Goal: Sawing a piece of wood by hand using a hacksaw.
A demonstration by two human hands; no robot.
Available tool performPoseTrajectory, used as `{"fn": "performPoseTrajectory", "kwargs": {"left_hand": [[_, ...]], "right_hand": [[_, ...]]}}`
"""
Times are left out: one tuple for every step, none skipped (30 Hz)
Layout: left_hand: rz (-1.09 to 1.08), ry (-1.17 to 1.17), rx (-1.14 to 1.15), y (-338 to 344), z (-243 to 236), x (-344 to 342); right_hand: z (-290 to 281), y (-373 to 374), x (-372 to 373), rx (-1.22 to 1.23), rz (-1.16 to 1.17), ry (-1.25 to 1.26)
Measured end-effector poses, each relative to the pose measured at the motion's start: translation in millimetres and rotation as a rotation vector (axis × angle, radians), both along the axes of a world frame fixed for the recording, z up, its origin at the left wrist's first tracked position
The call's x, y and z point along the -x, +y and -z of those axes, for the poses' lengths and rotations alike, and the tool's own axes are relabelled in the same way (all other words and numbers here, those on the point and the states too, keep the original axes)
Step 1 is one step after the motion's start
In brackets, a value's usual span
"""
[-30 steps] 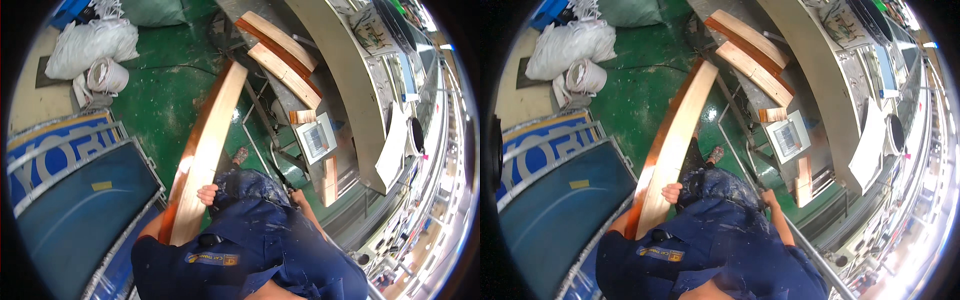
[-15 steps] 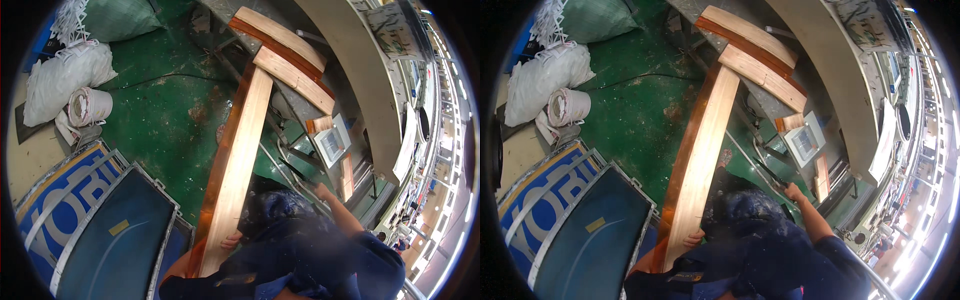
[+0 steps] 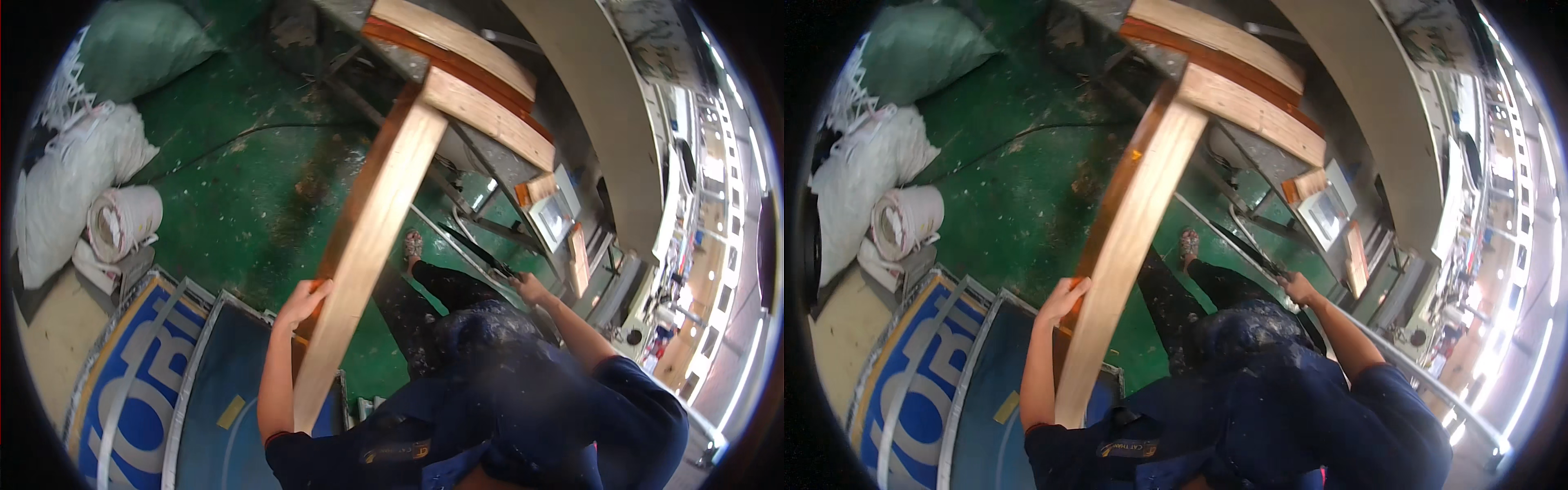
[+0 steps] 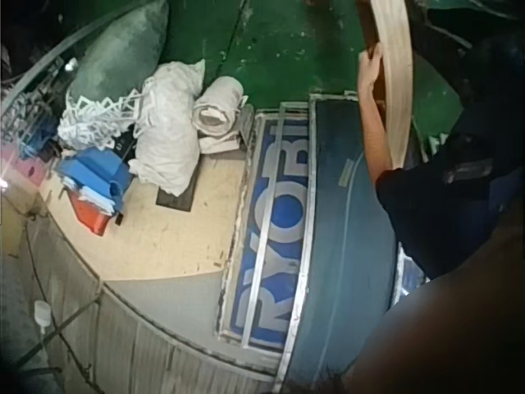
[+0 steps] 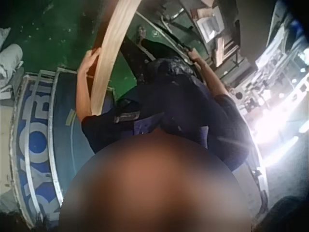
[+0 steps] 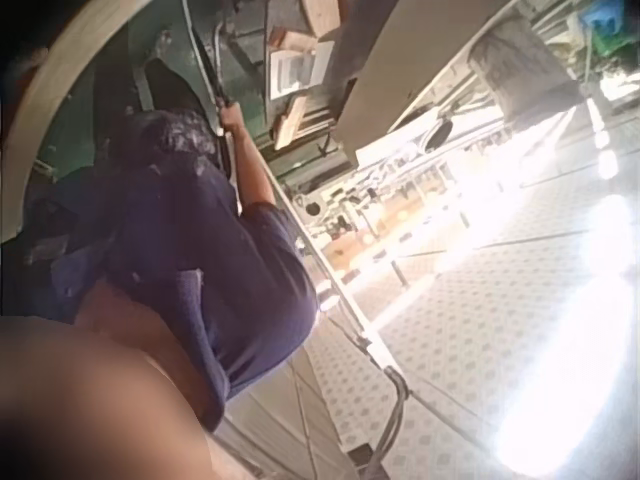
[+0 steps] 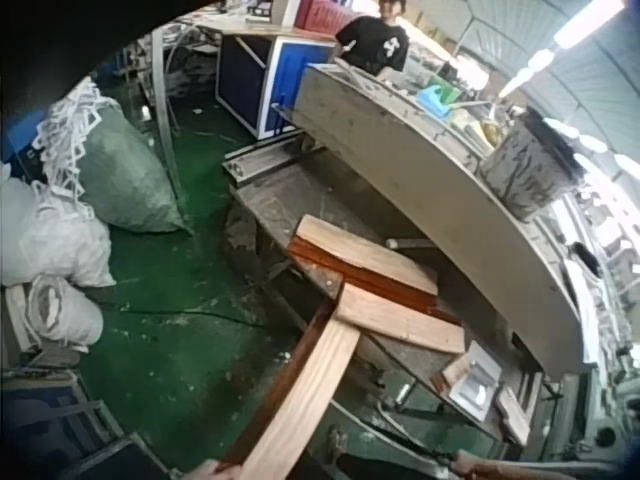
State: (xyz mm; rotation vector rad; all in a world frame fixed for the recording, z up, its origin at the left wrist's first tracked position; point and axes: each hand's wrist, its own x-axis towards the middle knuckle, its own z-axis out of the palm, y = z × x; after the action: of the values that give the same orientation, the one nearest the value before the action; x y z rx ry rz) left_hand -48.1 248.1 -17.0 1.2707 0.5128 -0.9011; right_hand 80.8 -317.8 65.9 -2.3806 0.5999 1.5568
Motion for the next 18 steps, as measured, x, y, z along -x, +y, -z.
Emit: {"fn": "performPoseTrajectory", "kwargs": {"left_hand": [[-0.061, 0.005, -0.124, -0.4, 1.6, -5.4], [0.060, -0.130, -0.318, 9.0, 8.6, -14.1], [0.046, -0.219, -0.445, 5.9, 10.9, -16.5], [0.039, -0.323, -0.563, 1.1, 13.0, -28.4], [0.072, -0.345, -0.560, 0.8, 15.4, -43.7], [0.045, -0.383, -0.529, -2.6, 22.4, -69.0], [0.007, -0.410, -0.503, -7.5, 29.9, -89.6], [0.006, -0.462, -0.529, -2.4, 43.6, -105.5], [0.017, -0.443, -0.521, -11.3, 48.3, -135.1], [0.000, -0.504, -0.515, -8.0, 59.1, -158.1], [0.015, -0.512, -0.566, -3.1, 67.6, -181.5], [-0.005, -0.588, -0.546, -16.4, 71.4, -216.6], [0.047, -0.604, -0.600, -17.5, 68.7, -235.8], [0.039, -0.534, -0.590, -22.1, 67.8, -251.3], [-0.067, -0.540, -0.600, -20.3, 64.6, -252.1], [-0.175, -0.548, -0.606, -15.8, 68.9, -249.2], [-0.247, -0.521, -0.622, -10.2, 64.8, -244.2], [-0.275, -0.548, -0.616, -17.3, 67.6, -226.3]], "right_hand": [[1.9, 0.1, 5.2, -0.012, 0.013, -0.014], [5.3, 9.1, 8.1, -0.037, 0.022, -0.028], [2.7, 13.7, 13.1, -0.040, 0.054, -0.033], [-3.2, 19.3, 18.6, -0.016, 0.130, -0.035], [-7.6, 20.4, 24.7, 0.005, 0.198, -0.036], [-11.1, 21.7, 33.3, 0.004, 0.242, -0.050], [-12.1, 20.4, 42.7, 0.012, 0.236, -0.048], [-9.7, 26.1, 46.7, -0.001, 0.204, -0.037], [-13.4, 29.0, 53.3, 0.022, 0.207, -0.033], [-11.3, 28.8, 63.9, -0.002, 0.204, -0.025], [-0.2, 27.5, 79.3, -0.033, 0.178, -0.073], [-0.1, 18.6, 86.8, -0.039, 0.170, -0.146], [-4.5, 29.8, 95.3, -0.028, 0.262, -0.121], [-4.5, 27.0, 109.4, -0.031, 0.273, -0.129], [-2.5, 28.9, 124.7, -0.078, 0.322, -0.186], [1.1, 29.2, 143.5, -0.125, 0.371, -0.245], [8.5, 27.8, 159.9, -0.139, 0.432, -0.292], [15.2, 28.0, 189.2, -0.131, 0.509, -0.324]]}}
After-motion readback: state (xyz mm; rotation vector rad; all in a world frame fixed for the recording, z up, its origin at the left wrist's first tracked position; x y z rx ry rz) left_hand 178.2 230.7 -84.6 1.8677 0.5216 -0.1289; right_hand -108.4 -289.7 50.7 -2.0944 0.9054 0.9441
